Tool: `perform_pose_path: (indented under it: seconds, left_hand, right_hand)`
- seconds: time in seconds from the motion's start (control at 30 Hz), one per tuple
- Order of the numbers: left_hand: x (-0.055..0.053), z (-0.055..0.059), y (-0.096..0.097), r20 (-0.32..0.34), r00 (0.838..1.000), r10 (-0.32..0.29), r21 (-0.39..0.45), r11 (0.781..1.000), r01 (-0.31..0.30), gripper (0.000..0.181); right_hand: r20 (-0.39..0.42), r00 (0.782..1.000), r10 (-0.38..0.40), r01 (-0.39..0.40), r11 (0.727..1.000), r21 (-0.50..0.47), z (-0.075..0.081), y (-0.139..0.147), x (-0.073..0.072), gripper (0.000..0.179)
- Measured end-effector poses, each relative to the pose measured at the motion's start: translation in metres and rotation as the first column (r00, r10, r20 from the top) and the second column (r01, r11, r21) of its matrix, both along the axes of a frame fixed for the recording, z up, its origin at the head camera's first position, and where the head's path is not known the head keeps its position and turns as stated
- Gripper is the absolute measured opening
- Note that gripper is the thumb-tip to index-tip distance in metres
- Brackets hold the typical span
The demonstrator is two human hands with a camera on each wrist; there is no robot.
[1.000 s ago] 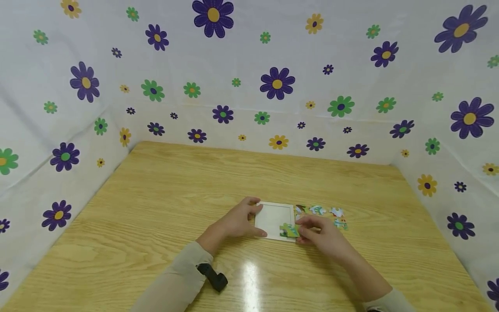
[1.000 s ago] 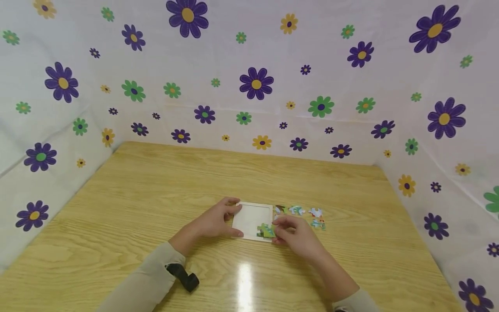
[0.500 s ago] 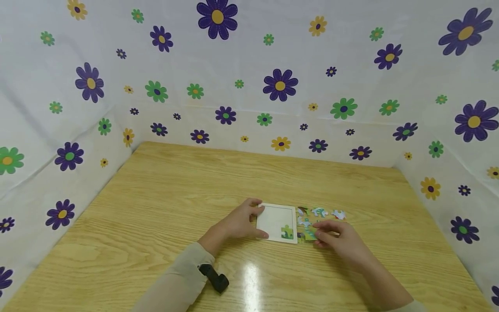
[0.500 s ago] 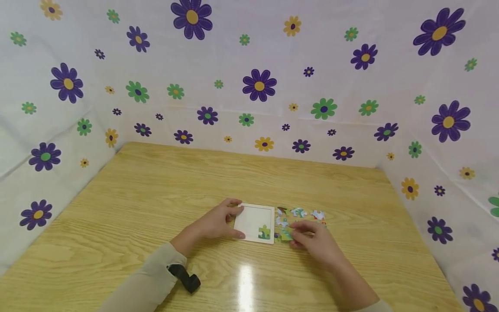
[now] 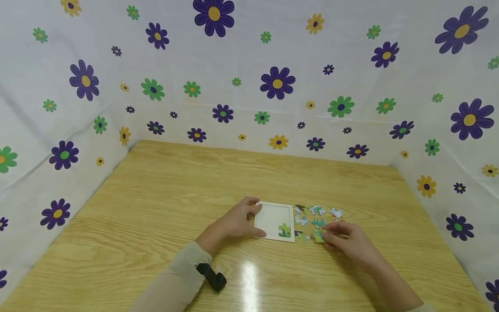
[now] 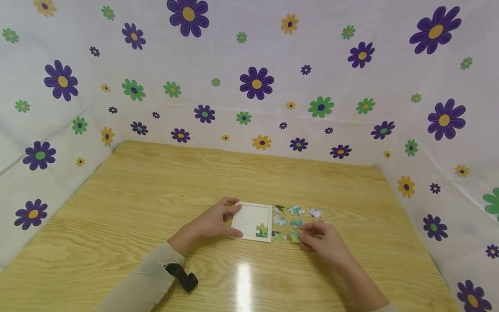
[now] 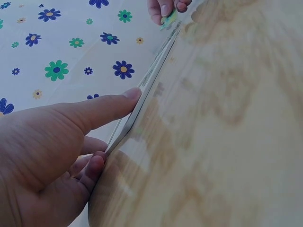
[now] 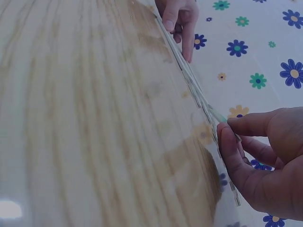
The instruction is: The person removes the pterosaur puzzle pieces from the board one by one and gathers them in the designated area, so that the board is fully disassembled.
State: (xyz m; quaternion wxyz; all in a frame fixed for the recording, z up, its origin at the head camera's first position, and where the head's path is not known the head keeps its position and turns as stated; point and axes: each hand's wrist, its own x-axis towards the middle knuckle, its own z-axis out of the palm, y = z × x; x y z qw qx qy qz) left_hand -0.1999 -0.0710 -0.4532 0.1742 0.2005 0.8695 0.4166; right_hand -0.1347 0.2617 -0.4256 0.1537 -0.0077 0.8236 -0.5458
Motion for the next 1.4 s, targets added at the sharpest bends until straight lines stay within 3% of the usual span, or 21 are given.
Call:
perform_pose_path:
  seconds: [0.4,0.63,0.8,1.2,1.4]
  left_hand:
    - [-0.001,-0.001,0.0,-0.004,1.0,-0.014,0.023,1.0,0.014,0.092]
    - [-0.002,0.002,-0.001,-0.02,1.0,-0.012,0.02,1.0,0.013,0.091]
    - [0.0,0.002,0.0,-0.009,1.0,-0.004,0.025,1.0,0.004,0.09]
    - [0.001,-0.001,0.001,0.003,1.0,-0.012,0.022,1.0,0.012,0.091]
    - [0.001,0.001,-0.001,0.003,1.0,-0.012,0.027,1.0,0.012,0.09]
  right_hand:
    - [-0.007,0.997,-0.074,0.074,0.994,0.074,-0.005,0.0,-0.001,0.035]
    - [-0.076,0.995,-0.069,0.083,0.978,0.191,0.001,-0.006,-0.002,0.029]
    - [-0.075,0.995,-0.072,0.09,0.959,0.268,0.001,-0.008,-0.002,0.026]
    - [-0.049,0.999,-0.003,0.006,0.999,0.051,-0.005,-0.012,-0.007,0.039]
    - [-0.05,0.999,0.01,-0.005,0.996,0.093,-0.003,-0.024,-0.015,0.044]
